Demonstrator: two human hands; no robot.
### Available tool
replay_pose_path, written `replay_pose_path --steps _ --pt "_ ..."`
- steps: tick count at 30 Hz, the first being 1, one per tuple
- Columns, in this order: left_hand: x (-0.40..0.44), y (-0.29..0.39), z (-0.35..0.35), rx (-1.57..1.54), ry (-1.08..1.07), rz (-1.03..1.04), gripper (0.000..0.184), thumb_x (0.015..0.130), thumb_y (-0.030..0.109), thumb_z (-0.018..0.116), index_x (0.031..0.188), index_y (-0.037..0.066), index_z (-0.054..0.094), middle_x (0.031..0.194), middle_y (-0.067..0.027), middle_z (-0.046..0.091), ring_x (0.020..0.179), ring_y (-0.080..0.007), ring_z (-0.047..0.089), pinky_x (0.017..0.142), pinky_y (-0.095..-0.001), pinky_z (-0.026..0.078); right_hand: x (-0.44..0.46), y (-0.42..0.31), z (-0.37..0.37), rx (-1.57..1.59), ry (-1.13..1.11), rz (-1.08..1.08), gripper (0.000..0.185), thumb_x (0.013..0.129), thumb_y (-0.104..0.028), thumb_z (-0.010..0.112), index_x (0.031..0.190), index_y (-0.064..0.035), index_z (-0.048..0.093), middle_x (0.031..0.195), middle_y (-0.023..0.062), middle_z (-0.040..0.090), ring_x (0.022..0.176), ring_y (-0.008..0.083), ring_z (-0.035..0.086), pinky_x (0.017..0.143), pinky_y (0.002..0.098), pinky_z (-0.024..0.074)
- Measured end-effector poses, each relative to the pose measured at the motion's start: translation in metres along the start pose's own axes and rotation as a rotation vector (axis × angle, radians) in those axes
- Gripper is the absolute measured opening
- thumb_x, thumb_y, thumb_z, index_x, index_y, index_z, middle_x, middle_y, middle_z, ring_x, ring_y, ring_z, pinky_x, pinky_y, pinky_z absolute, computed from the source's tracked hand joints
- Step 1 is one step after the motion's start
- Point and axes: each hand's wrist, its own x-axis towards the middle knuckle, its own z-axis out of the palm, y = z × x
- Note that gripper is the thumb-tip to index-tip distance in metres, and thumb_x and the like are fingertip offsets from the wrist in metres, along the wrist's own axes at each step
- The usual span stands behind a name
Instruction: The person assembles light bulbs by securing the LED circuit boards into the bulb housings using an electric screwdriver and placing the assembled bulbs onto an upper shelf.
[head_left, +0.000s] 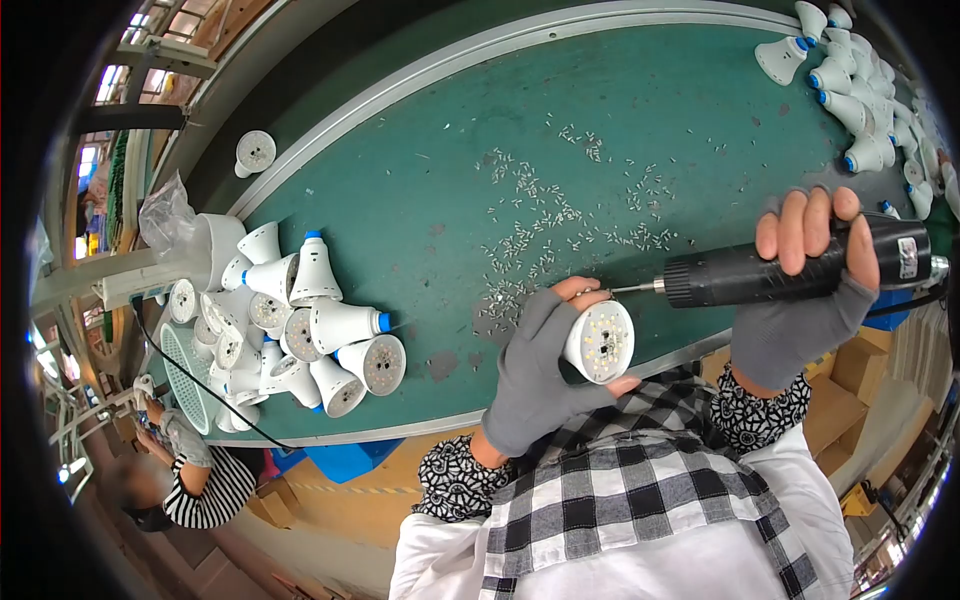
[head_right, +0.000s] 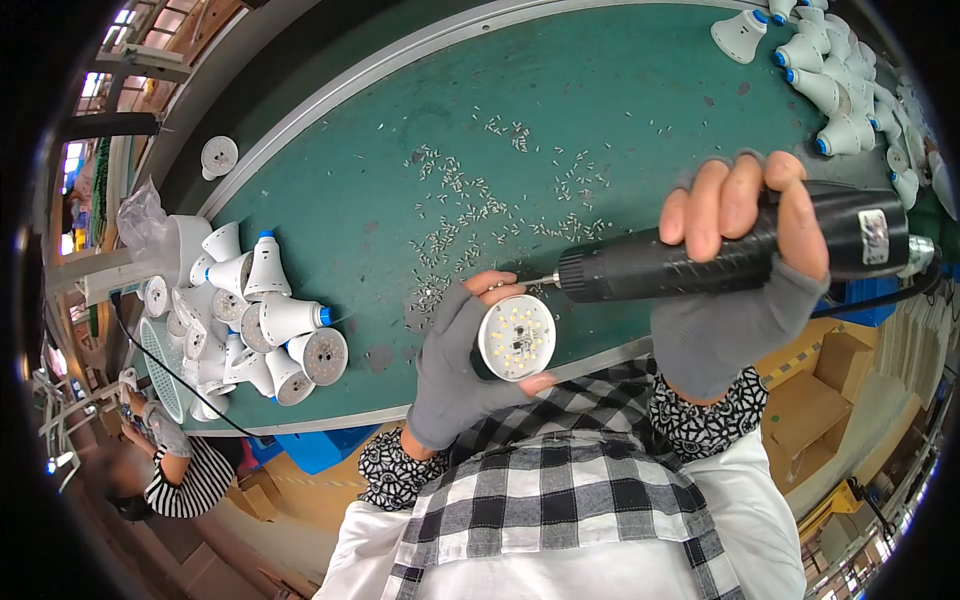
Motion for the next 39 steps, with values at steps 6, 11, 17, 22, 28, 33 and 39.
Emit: replay_pose_path --steps 6,11,17,22,28,33,39 --pt "-0.002 0.001 0.001 0.002 0.011 0.006 0.076 0.057 0.035 0.087 0.121 0.005 0.059 0.125 -0.0119 0.052 0.112 -0.0285 0.055 0.094 -0.0392 0.047 -0.006 -0.006 0.004 0.012 -0.017 -0.015 0.018 0.097 -0.022 0.044 0.106 -0.0066 0.047 0.076 0.0028 0.047 0.065 0.0149 0.048 0.064 0.0326 0.0431" --pt "-0.006 0.002 0.005 0.101 0.038 0.082 0.075 0.059 0.035 0.088 0.122 0.006 0.059 0.124 -0.0120 0.053 0.111 -0.0280 0.055 0.092 -0.0379 0.048 -0.010 0.001 0.009 -0.049 -0.058 -0.016 0.017 0.098 -0.021 0.044 0.106 -0.0068 0.046 0.075 0.0036 0.047 0.064 0.0155 0.049 0.065 0.0331 0.0442" --pt "-0.005 0.004 0.004 0.117 0.052 0.116 0.073 0.060 0.032 0.087 0.121 0.005 0.059 0.122 -0.0123 0.054 0.107 -0.0288 0.055 0.090 -0.0384 0.048 -0.011 0.006 0.006 -0.040 -0.080 -0.026 0.016 0.098 -0.020 0.044 0.106 -0.0071 0.045 0.075 0.0041 0.048 0.062 0.0163 0.049 0.064 0.0343 0.0452" --pt "-0.003 0.004 0.004 0.111 0.071 0.153 0.071 0.060 0.028 0.086 0.121 0.003 0.058 0.122 -0.0125 0.055 0.102 -0.0303 0.056 0.088 -0.0394 0.048 -0.010 0.007 0.005 -0.044 -0.080 -0.006 0.015 0.097 -0.019 0.044 0.106 -0.0067 0.045 0.074 0.0043 0.049 0.062 0.0166 0.049 0.063 0.0346 0.0455" --pt "-0.003 0.002 0.004 0.124 0.043 0.154 0.073 0.060 0.029 0.086 0.122 0.003 0.058 0.122 -0.0123 0.055 0.103 -0.0304 0.056 0.089 -0.0393 0.048 -0.009 0.007 0.007 -0.067 -0.093 0.014 0.015 0.096 -0.020 0.046 0.104 -0.0072 0.046 0.074 0.0018 0.042 0.065 0.0137 0.046 0.064 0.0315 0.0414" --pt "-0.003 0.001 0.005 0.126 0.019 0.131 0.073 0.060 0.032 0.087 0.121 0.004 0.059 0.122 -0.0128 0.055 0.106 -0.0291 0.056 0.089 -0.0384 0.048 -0.008 0.007 0.006 -0.074 -0.092 0.027 0.016 0.095 -0.020 0.047 0.104 -0.0072 0.045 0.074 0.0022 0.043 0.065 0.0139 0.046 0.064 0.0319 0.0417" --pt "0.002 0.003 -0.005 0.048 -0.116 0.067 0.070 0.060 0.032 0.087 0.118 0.004 0.060 0.126 -0.0136 0.054 0.112 -0.0289 0.056 0.092 -0.0372 0.048 0.007 0.006 -0.009 0.012 -0.392 0.118 0.018 0.094 -0.018 0.050 0.108 -0.0080 0.045 0.077 0.0052 0.051 0.063 0.0169 0.051 0.066 0.0347 0.0467"
